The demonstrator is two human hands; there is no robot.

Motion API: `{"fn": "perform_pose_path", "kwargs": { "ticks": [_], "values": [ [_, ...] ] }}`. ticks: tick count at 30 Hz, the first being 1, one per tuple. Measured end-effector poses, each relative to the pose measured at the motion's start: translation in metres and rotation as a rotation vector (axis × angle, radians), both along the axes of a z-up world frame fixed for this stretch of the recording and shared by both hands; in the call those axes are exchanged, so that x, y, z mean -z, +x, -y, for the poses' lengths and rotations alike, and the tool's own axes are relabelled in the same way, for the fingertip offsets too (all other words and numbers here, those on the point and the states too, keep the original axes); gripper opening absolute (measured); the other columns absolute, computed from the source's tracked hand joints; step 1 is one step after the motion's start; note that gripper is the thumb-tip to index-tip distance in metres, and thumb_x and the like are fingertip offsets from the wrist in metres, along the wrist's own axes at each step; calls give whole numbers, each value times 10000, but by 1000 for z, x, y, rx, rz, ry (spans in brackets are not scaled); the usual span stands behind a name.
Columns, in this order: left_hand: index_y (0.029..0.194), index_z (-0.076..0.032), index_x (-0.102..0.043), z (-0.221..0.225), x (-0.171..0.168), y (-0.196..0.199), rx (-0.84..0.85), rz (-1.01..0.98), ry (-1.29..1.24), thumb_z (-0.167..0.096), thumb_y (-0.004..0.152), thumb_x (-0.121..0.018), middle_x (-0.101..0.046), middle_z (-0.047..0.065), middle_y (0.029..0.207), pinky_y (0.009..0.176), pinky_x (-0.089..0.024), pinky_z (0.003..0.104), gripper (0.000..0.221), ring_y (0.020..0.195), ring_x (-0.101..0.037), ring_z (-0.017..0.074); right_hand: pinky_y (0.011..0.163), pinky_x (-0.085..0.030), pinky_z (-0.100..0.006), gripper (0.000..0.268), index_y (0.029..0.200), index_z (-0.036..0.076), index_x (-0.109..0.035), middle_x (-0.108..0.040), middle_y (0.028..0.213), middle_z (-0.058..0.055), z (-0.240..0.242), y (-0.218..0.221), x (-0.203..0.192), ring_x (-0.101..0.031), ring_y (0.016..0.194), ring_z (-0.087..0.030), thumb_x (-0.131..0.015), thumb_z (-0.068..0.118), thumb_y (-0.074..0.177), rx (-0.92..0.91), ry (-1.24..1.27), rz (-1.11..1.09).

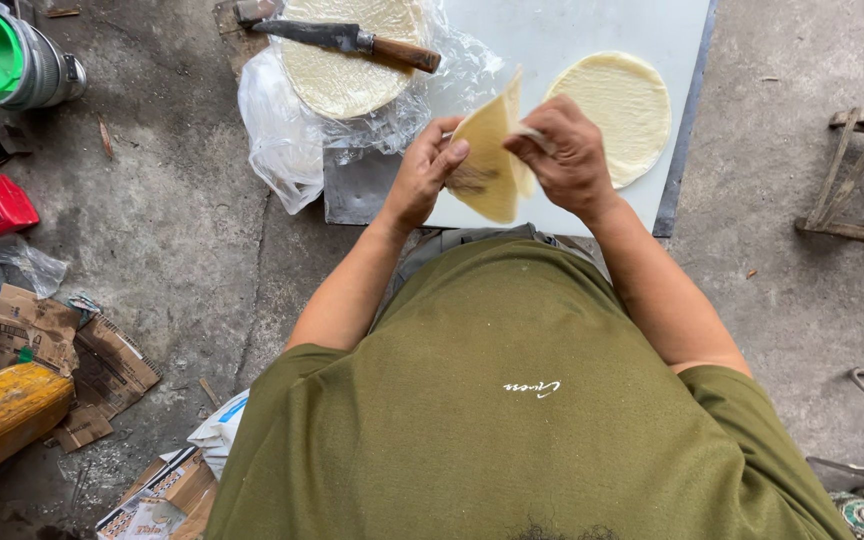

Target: The person peels individual circular spring roll wrappers from a large stack and places them onto a separate pile on a white surface.

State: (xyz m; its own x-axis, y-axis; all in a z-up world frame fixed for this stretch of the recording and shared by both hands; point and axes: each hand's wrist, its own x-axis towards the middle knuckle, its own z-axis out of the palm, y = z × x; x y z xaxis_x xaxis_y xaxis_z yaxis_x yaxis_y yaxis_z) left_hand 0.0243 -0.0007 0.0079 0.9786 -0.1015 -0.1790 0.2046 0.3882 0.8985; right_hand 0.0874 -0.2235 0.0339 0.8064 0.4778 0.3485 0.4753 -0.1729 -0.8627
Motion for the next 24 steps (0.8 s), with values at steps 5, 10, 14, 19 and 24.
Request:
{"fn": "perform_pose_path", "kwargs": {
  "ticks": [5,10,14,19,24],
  "values": [
    [1144,-82,-758,6,-5,25,36,-17,222,-416,985,-685,-738,2,874,743,-611,268,377,790,-689,94,615,-549,-247,212,1014,70,-637,-631,876,-30,-8,4,7,-637,737,-112,-707,265,1062,2,-119,71],
    [1158,-70,-754,2,13,17,-118,-15,36,-347,1017,-693,-732,11,904,724,-591,289,317,801,-653,91,535,-462,-206,214,1072,78,-634,-590,774,33,27,9,27,-535,639,-53,-658,290,1085,242,62,-293],
    [1124,-51,-730,0,43,16,-224,-156,-131,-315,982,-699,-745,8,943,675,-595,298,301,801,-673,83,567,-391,-196,237,1113,42,-649,-610,852,51,45,6,46,-472,682,-28,-716,268,1094,369,197,-432],
    [1134,-25,-742,1,78,12,-290,-199,74,-290,1008,-694,-758,20,932,688,-575,257,297,789,-653,67,542,-367,-187,282,1045,49,-692,-595,781,77,68,10,65,-445,637,-18,-763,319,1004,563,90,-546],
    [1089,-23,-758,0,96,10,-315,-276,335,-304,1006,-665,-754,4,860,660,-540,263,308,732,-621,59,671,-475,-203,355,1049,28,-720,-676,839,54,89,21,92,-551,762,-41,-790,374,1013,601,-61,-428]
  ]
}}
